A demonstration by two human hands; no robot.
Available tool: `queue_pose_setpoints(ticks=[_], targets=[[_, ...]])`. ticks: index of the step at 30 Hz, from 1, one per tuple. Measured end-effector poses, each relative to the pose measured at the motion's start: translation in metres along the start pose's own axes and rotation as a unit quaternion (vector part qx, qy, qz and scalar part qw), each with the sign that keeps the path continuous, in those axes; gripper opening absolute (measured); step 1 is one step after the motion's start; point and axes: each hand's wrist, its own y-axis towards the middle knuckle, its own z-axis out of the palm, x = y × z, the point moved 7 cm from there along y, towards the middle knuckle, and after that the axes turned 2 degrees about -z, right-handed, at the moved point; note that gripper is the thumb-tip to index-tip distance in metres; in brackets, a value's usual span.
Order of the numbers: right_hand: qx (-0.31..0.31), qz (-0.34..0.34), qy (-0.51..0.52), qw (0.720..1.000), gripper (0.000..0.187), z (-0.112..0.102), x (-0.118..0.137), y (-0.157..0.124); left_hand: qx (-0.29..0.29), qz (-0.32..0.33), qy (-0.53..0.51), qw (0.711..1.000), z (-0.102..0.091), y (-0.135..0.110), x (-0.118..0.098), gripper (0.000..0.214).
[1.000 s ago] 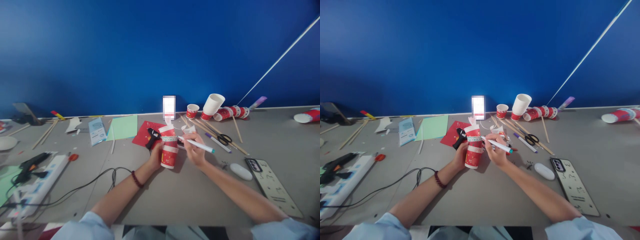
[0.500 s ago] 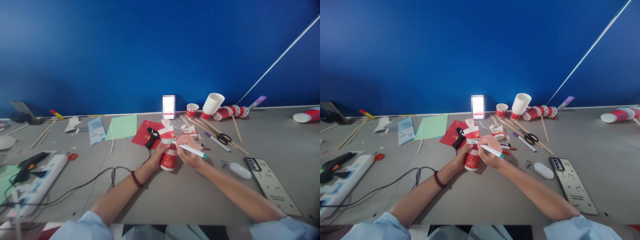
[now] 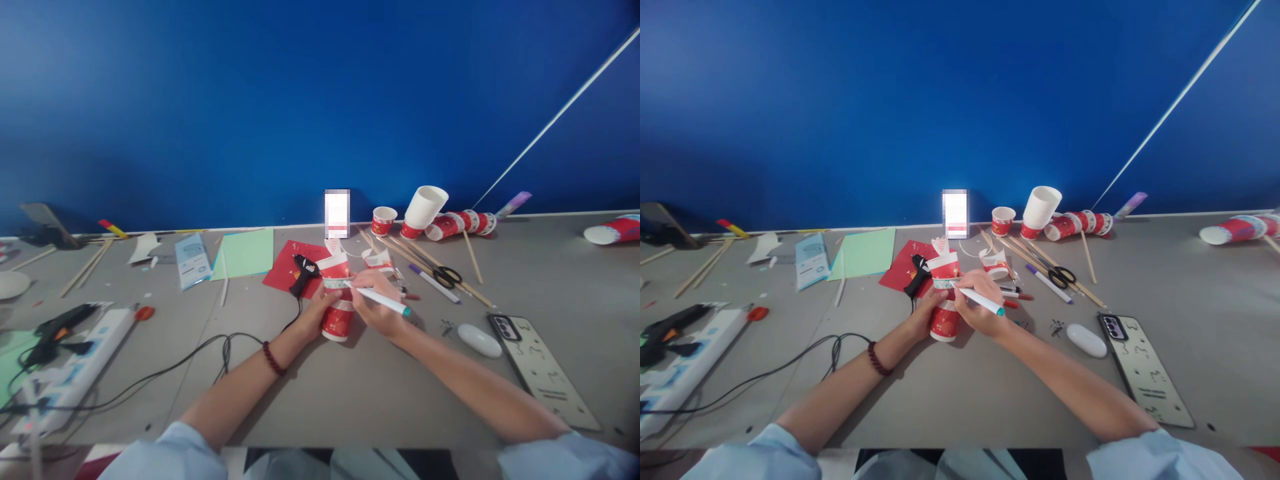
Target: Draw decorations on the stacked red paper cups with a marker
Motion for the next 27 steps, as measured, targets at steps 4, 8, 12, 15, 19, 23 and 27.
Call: queue_pose_setpoints(ticks=[4,8,12,15,19,23,27], targets=[[-0.009,-0.005,-0.002,1.0,0.014,0.0,0.0,0.0,0.005,0.003,0.0,1.0,0.001,0.0,-0.001,0.056],[-0.019,-0.008,0.002,1.0,0.016,-0.001,0.0,0.0,0.001,-0.001,0.0,1.0,-0.001,0.0,0.001,0.058],[-0.023,0.001,0.016,1.0,0.017,-0.002,-0.002,-0.001,0.005,-0.001,-0.003,1.0,-0.002,0.0,0.001,0.056],[-0.019,0.012,0.023,0.999,0.016,-0.002,-0.006,-0.002,0.011,-0.001,-0.005,1.0,0.0,0.0,0.0,0.055],[-0.02,0.015,0.023,0.999,0.014,-0.003,-0.009,-0.004,0.018,-0.003,-0.012,1.0,0.001,0.0,-0.001,0.055],[-0.02,0.03,0.027,0.999,0.011,-0.003,-0.012,-0.005,0.027,-0.009,-0.022,0.999,0.001,-0.001,-0.001,0.053],[-0.022,0.047,0.041,0.998,0.012,-0.003,-0.017,-0.007,0.036,-0.02,-0.038,0.998,0.003,-0.002,-0.001,0.052]])
